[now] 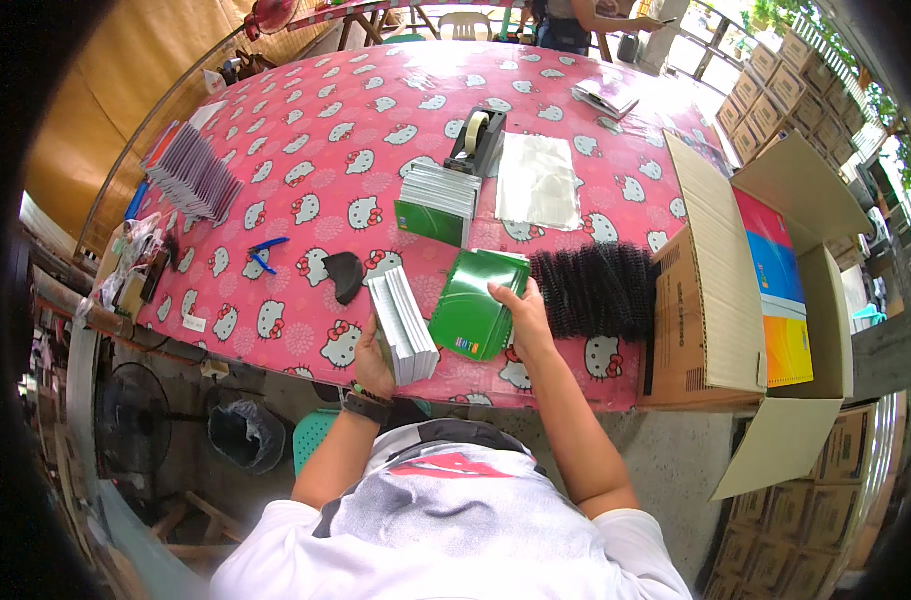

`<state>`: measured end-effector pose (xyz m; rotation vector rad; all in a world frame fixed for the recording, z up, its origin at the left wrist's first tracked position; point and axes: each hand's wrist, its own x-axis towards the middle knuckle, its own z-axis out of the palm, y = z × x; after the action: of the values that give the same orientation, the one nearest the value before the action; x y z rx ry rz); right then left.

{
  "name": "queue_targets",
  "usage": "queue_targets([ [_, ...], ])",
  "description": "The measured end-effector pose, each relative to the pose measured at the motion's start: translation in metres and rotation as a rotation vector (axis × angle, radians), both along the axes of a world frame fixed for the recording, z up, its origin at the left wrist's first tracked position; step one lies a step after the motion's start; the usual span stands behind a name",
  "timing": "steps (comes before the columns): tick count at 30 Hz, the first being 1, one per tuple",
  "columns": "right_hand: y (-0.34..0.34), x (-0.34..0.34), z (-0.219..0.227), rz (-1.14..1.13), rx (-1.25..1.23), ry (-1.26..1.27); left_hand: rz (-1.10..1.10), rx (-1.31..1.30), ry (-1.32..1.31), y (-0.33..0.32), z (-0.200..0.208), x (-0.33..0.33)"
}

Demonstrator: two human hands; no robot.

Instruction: The person assembles spiral-bound notebooks by inserting black spiral coils into green notebook covers. They retrieve notebooks from a cardboard box, align the coils, and secure them into the covers one at a time, stacking the finished units on the table.

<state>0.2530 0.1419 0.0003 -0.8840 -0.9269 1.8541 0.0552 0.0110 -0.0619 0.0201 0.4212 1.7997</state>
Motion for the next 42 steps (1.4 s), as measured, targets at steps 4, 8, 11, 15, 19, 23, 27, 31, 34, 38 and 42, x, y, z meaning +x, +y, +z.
queue_targets([
  [4, -0.003, -0.010, -0.003, -0.230, 0.015, 0.262, -0.091, 0.038, -0.094, -0.004, 0.023, 0.017],
  [8, -0.017, -0.043, 0.011, -0.434, 0.111, 0.258, -0.029, 0.056, -0.235, 0.001, 0.029, 0.030],
  [11, -0.034, -0.059, 0.021, -0.436, 0.161, 0.314, -0.041, 0.238, -0.464, 0.003, 0.042, 0.040],
  [15, -0.049, -0.069, 0.036, -0.376, 0.274, 0.289, -0.193, 0.370, -0.838, 0.003, 0.027, 0.033],
  [19, -0.045, -0.067, 0.033, -0.403, 0.239, 0.267, -0.210, 0.403, -0.812, 0.000, 0.031, 0.038],
  [23, -0.033, -0.058, 0.020, -0.421, 0.194, 0.260, -0.223, 0.391, -0.751, 0.001, 0.023, 0.031],
  [27, -0.019, -0.045, 0.010, -0.313, 0.154, 0.099, -0.153, 0.243, -0.196, -0.010, 0.023, 0.003],
  [31, 0.001, -0.031, 0.000, -0.012, 0.102, -0.196, -0.071, 0.006, 0.191, -0.009, 0.039, -0.022],
  [34, 0.004, -0.041, -0.006, 0.249, 0.137, -0.346, -0.140, -0.110, 0.274, -0.004, 0.041, -0.045],
  [38, -0.001, -0.053, -0.030, 0.248, 0.001, -0.355, -0.126, -0.235, 0.404, 0.016, 0.007, -0.046],
  [42, 0.000, -0.053, -0.041, 0.289, 0.073, -0.531, -0.203, -0.179, 0.214, 0.008, -0.015, -0.042],
])
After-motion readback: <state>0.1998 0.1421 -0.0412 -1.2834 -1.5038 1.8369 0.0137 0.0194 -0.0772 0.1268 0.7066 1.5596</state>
